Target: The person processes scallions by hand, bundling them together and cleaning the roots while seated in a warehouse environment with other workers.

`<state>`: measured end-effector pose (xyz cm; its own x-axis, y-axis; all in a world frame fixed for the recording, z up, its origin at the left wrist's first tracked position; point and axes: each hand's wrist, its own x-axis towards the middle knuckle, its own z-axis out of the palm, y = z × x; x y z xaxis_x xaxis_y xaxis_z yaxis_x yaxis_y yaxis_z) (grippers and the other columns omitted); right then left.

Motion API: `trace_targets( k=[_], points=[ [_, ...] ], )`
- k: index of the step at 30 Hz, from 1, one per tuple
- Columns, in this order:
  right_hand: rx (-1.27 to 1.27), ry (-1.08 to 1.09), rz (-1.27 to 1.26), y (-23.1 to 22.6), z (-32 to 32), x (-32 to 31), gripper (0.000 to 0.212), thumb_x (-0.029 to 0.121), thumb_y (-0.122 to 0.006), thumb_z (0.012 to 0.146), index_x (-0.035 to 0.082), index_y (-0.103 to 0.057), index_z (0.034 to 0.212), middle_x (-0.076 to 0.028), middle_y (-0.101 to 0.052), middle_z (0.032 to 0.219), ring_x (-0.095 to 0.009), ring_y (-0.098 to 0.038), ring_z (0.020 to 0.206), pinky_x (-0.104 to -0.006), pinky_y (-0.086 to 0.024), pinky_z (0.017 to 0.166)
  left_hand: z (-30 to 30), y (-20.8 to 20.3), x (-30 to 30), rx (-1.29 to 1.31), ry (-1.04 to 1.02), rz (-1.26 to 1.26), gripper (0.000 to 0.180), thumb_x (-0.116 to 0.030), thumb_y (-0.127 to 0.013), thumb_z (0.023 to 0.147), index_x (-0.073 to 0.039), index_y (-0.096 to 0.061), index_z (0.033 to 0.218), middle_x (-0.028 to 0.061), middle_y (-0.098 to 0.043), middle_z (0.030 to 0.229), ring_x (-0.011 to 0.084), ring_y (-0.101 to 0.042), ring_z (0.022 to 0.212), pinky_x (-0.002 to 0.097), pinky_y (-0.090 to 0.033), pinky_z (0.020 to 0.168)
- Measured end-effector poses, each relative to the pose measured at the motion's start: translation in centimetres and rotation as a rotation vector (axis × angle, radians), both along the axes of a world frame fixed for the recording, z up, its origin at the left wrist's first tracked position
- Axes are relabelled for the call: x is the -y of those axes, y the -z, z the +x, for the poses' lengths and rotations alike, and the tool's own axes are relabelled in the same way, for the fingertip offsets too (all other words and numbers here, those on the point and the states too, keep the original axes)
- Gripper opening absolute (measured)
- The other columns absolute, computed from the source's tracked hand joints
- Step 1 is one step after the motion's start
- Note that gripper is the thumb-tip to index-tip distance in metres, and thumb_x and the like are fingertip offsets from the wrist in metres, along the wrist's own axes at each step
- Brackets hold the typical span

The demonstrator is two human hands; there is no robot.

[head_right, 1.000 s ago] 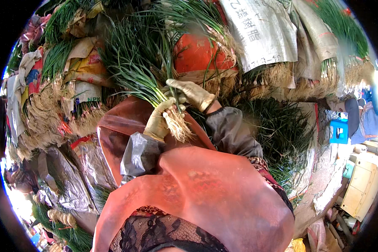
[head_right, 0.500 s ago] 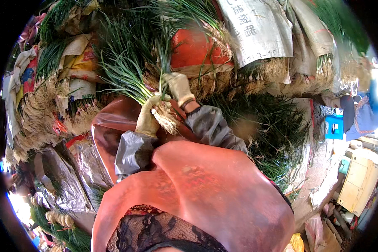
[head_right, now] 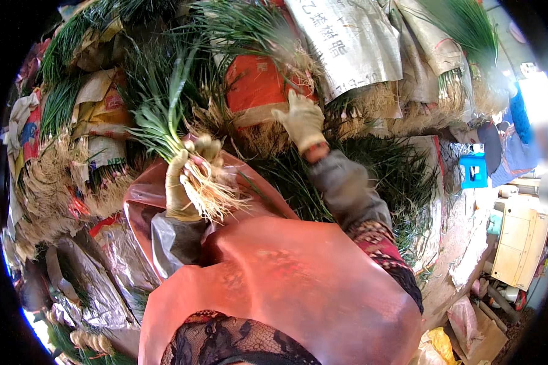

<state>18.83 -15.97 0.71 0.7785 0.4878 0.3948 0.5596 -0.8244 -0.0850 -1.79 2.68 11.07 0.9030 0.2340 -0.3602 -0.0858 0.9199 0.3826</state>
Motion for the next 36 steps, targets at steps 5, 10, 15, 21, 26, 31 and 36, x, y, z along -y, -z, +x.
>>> trace_targets(
  k=[5,10,15,21,26,31,36],
  points=[
    [-0.223,-0.195,-0.096,3.6,2.2,-0.6,0.012,0.014,-0.054,0.081,0.008,-0.058,0.071,-0.013,-0.062,0.070,-0.033,-0.062,0.066,-0.0436,-0.050,0.058,2.8,1.4,-1.6,-0.003,0.038,0.002,0.028,-0.026,-0.054,0.091,-0.008,-0.055,0.113,0.0195,-0.048,0.136,0.0367,-0.039,0.131,0.0631,-0.044,0.096],
    [-0.737,-0.481,-0.581,-0.6,-3.3,1.2,0.022,0.026,-0.061,0.082,0.007,-0.070,0.088,-0.014,-0.069,0.090,-0.033,-0.065,0.088,-0.0424,-0.050,0.082,1.9,7.5,0.2,-0.028,0.072,0.113,0.027,-0.018,-0.059,0.090,-0.006,-0.056,0.114,0.0096,-0.061,0.100,0.0269,-0.059,0.093,0.0418,-0.053,0.079],
    [0.181,0.011,-0.145,-1.1,9.1,-2.3,0.014,0.021,-0.059,0.081,0.012,-0.070,0.081,-0.009,-0.068,0.082,-0.026,-0.061,0.084,-0.0421,-0.046,0.070,3.4,9.7,1.1,-0.032,0.163,0.115,0.020,-0.019,-0.061,0.089,-0.005,-0.061,0.104,0.0125,-0.064,0.102,0.0294,-0.060,0.098,0.0449,-0.052,0.085],
    [-0.094,-0.338,-0.030,-3.6,1.8,-4.1,0.016,0.029,-0.065,0.077,0.015,-0.066,0.068,-0.006,-0.065,0.071,-0.024,-0.063,0.071,-0.0411,-0.048,0.068,3.8,10.0,0.8,-0.023,0.235,0.020,0.040,-0.022,-0.057,0.091,0.005,-0.055,0.121,0.0183,-0.050,0.135,0.0312,-0.052,0.119,0.0536,-0.042,0.100],
    [-0.328,-0.397,0.371,-4.3,-3.1,-5.1,0.027,0.035,-0.067,0.085,0.008,-0.069,0.091,-0.009,-0.069,0.085,-0.027,-0.067,0.080,-0.0363,-0.053,0.072,3.9,9.6,1.7,-0.141,0.213,-0.140,0.038,-0.022,-0.059,0.091,0.007,-0.057,0.116,0.0121,-0.064,0.094,0.0233,-0.063,0.088,0.0389,-0.053,0.085],
    [-1.213,-0.778,0.540,1.5,0.3,-6.0,0.059,0.029,-0.066,0.089,0.007,-0.042,0.138,-0.006,-0.062,0.106,-0.012,-0.061,0.082,-0.0274,-0.051,0.067,3.8,4.8,1.9,-0.164,0.272,-0.079,0.030,-0.018,-0.062,0.089,0.006,-0.060,0.108,0.0099,-0.065,0.091,0.0205,-0.063,0.084,0.0392,-0.053,0.085],
    [-1.457,-0.780,0.303,-0.5,-2.7,-4.3,0.020,0.023,-0.055,0.094,0.007,-0.065,0.101,-0.002,-0.063,0.072,-0.013,-0.059,0.062,-0.0288,-0.048,0.056,1.8,6.3,0.9,-0.252,0.279,-0.060,0.022,-0.016,-0.061,0.088,0.004,-0.060,0.099,0.0080,-0.065,0.082,0.0177,-0.063,0.067,0.0332,-0.057,0.070]
  ],
)
